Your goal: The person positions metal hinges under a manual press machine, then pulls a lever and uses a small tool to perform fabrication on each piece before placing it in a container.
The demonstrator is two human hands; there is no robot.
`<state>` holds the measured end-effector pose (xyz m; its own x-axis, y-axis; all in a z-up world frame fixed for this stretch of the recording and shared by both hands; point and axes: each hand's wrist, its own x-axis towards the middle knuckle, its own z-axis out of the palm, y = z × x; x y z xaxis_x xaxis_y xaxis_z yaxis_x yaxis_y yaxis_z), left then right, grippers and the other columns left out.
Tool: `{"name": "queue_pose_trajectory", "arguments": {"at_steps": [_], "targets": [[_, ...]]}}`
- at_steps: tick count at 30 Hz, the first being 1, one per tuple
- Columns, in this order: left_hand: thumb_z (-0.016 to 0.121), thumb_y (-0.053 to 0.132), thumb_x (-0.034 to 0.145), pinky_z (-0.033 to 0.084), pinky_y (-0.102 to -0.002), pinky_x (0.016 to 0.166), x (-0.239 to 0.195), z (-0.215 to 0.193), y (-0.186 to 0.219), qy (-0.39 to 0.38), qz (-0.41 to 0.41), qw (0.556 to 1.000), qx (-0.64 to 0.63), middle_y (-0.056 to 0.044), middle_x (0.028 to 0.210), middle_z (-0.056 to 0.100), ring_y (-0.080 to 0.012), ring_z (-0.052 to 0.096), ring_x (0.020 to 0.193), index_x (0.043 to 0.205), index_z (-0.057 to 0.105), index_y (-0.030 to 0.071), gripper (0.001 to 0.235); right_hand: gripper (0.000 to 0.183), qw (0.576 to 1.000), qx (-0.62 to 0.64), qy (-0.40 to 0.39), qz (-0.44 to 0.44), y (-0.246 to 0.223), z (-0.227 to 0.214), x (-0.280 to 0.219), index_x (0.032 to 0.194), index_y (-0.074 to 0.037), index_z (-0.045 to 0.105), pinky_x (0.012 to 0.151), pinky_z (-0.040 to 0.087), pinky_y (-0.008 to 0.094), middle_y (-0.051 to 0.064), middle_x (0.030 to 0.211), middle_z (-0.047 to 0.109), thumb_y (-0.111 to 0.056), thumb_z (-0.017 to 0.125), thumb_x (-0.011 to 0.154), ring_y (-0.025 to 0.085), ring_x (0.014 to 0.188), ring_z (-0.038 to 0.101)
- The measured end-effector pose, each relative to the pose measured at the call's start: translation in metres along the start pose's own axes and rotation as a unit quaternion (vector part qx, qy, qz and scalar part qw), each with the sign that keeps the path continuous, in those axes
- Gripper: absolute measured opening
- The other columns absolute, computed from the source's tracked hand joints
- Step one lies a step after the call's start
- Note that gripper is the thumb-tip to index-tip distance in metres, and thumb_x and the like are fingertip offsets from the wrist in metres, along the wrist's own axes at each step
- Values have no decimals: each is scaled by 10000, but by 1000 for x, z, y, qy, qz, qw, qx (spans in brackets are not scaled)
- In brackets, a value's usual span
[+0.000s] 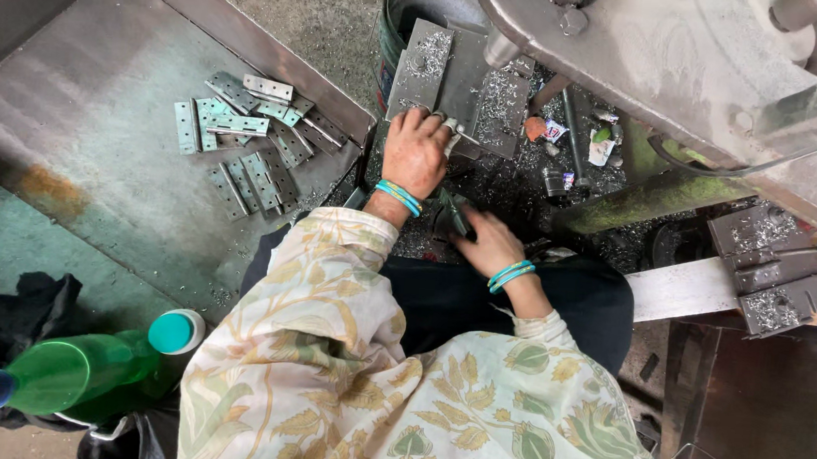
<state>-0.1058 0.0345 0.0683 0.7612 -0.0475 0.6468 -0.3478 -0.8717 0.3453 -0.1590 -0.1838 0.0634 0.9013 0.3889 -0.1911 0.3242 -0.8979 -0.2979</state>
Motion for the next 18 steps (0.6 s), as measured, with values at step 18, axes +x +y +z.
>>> {"name": "queue_pose_trajectory", "arguments": {"at_steps": [18], "targets": [[767, 120, 905, 564, -295, 852, 31, 82, -32, -28, -234, 801, -550, -92, 1018, 766, -164, 735, 932, 1108, 767, -1, 236, 187, 729, 597, 331, -49, 21, -53, 69, 1092, -60, 619, 658, 615, 320, 66, 993, 704, -2, 751, 972, 148, 832, 676]]}}
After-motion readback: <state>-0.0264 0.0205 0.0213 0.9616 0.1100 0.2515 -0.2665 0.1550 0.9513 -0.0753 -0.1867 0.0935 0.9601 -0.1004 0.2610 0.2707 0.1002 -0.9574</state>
